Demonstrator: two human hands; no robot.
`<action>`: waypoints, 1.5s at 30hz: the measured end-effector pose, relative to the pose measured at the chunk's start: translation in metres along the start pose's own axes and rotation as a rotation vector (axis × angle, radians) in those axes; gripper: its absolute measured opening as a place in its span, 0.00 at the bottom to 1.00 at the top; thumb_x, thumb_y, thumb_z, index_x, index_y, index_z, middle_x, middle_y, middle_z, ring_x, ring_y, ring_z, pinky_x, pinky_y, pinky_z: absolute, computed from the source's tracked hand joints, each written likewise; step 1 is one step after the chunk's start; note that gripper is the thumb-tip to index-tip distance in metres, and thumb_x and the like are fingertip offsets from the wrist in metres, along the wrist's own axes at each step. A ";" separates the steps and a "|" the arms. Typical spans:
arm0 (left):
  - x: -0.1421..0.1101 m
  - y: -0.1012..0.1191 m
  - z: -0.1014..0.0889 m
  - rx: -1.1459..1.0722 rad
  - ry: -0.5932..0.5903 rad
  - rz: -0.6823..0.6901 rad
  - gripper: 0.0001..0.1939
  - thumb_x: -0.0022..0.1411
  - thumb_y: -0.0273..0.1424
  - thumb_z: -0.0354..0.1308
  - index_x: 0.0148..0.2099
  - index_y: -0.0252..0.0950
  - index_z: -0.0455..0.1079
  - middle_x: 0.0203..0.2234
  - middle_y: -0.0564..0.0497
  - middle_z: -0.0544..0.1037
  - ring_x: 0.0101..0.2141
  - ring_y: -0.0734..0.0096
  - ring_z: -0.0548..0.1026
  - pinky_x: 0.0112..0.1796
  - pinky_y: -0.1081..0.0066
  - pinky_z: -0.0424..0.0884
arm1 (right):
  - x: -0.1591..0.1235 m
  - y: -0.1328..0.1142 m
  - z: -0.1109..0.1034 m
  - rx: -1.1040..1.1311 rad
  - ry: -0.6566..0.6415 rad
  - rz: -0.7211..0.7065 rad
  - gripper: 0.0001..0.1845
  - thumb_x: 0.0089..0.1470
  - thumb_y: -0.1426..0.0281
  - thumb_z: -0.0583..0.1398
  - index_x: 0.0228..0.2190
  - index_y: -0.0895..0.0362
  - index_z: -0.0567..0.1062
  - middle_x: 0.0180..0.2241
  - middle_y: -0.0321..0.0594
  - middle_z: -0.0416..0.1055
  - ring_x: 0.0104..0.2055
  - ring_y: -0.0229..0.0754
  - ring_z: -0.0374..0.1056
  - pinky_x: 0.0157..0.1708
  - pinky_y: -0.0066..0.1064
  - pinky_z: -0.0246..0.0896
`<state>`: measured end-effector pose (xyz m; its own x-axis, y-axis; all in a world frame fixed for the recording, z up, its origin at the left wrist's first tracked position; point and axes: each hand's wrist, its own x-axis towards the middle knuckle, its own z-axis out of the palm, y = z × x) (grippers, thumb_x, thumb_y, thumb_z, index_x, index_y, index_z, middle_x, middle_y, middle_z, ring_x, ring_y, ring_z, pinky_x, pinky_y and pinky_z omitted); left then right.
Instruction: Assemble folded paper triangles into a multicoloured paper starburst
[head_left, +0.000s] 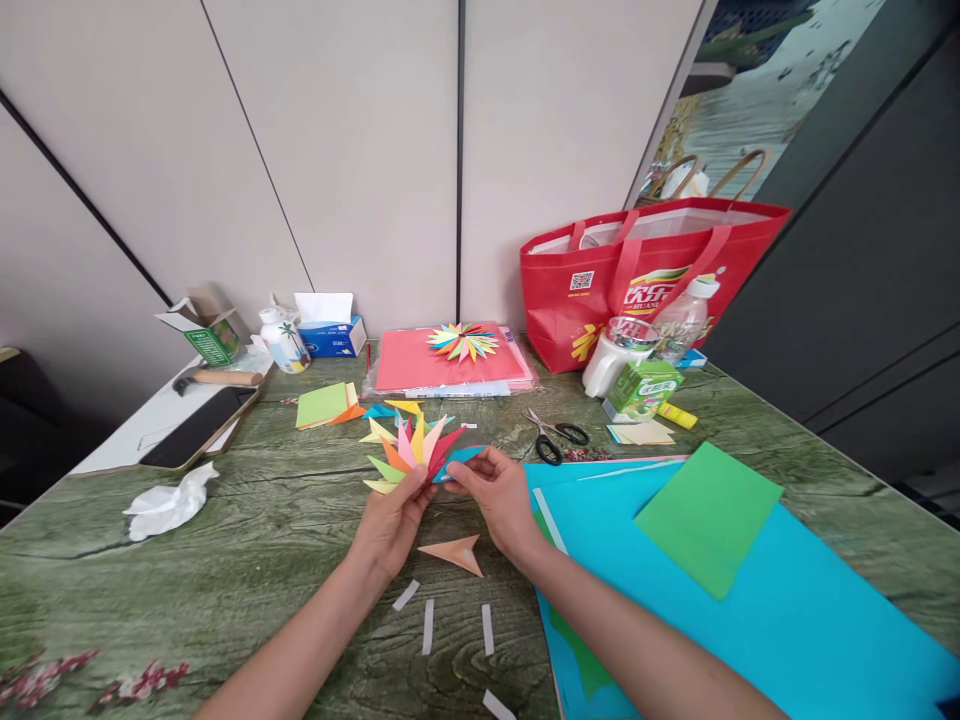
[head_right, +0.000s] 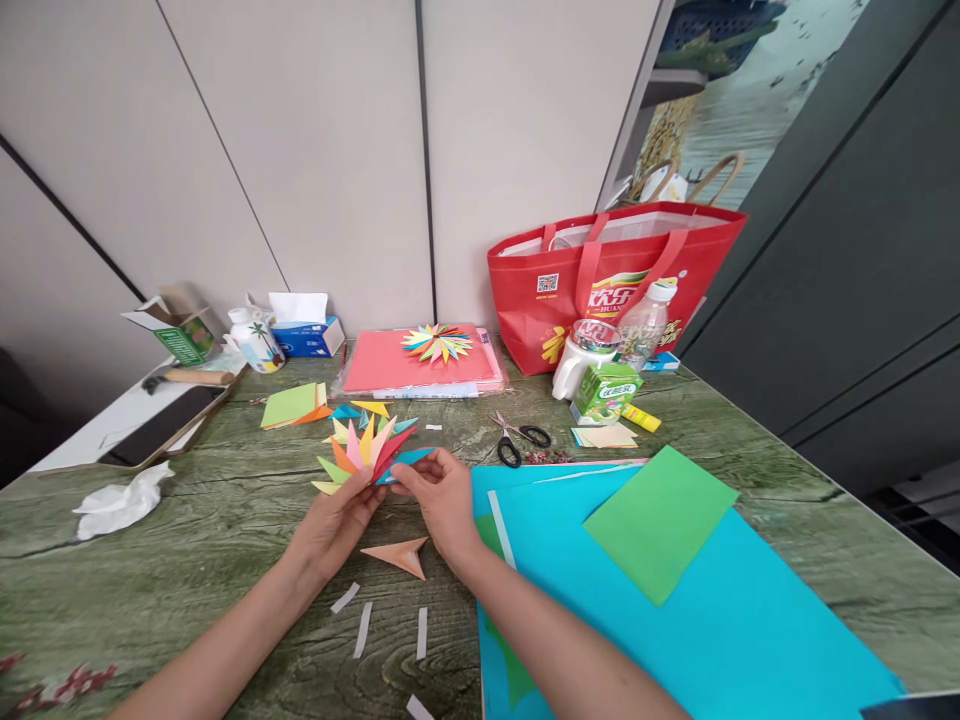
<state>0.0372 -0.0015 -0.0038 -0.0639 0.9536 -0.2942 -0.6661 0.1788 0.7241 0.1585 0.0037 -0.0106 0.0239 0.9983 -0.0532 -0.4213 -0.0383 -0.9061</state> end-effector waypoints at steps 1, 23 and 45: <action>0.000 0.000 0.000 0.000 -0.007 0.001 0.14 0.45 0.19 0.62 0.38 0.34 0.72 0.33 0.50 0.78 0.29 0.73 0.75 0.30 0.74 0.71 | 0.000 0.000 0.000 -0.004 0.002 -0.005 0.15 0.35 0.63 0.66 0.24 0.58 0.70 0.24 0.35 0.72 0.27 0.38 0.69 0.31 0.34 0.69; -0.003 0.000 0.002 0.019 0.022 -0.017 0.13 0.44 0.20 0.64 0.35 0.33 0.72 0.27 0.52 0.78 0.24 0.76 0.72 0.25 0.78 0.69 | -0.002 -0.001 0.002 -0.044 -0.010 -0.072 0.15 0.35 0.67 0.66 0.26 0.57 0.67 0.22 0.32 0.70 0.26 0.37 0.68 0.31 0.30 0.67; -0.006 0.001 0.003 0.079 0.050 0.046 0.18 0.40 0.23 0.66 0.38 0.33 0.71 0.28 0.51 0.77 0.24 0.76 0.71 0.23 0.77 0.67 | -0.004 -0.001 0.003 -0.021 -0.048 -0.028 0.16 0.34 0.68 0.67 0.28 0.58 0.68 0.26 0.36 0.72 0.30 0.39 0.69 0.33 0.33 0.67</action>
<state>0.0397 -0.0062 0.0005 -0.1318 0.9483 -0.2887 -0.6012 0.1551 0.7839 0.1565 0.0001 -0.0085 -0.0085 0.9999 -0.0078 -0.4021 -0.0106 -0.9155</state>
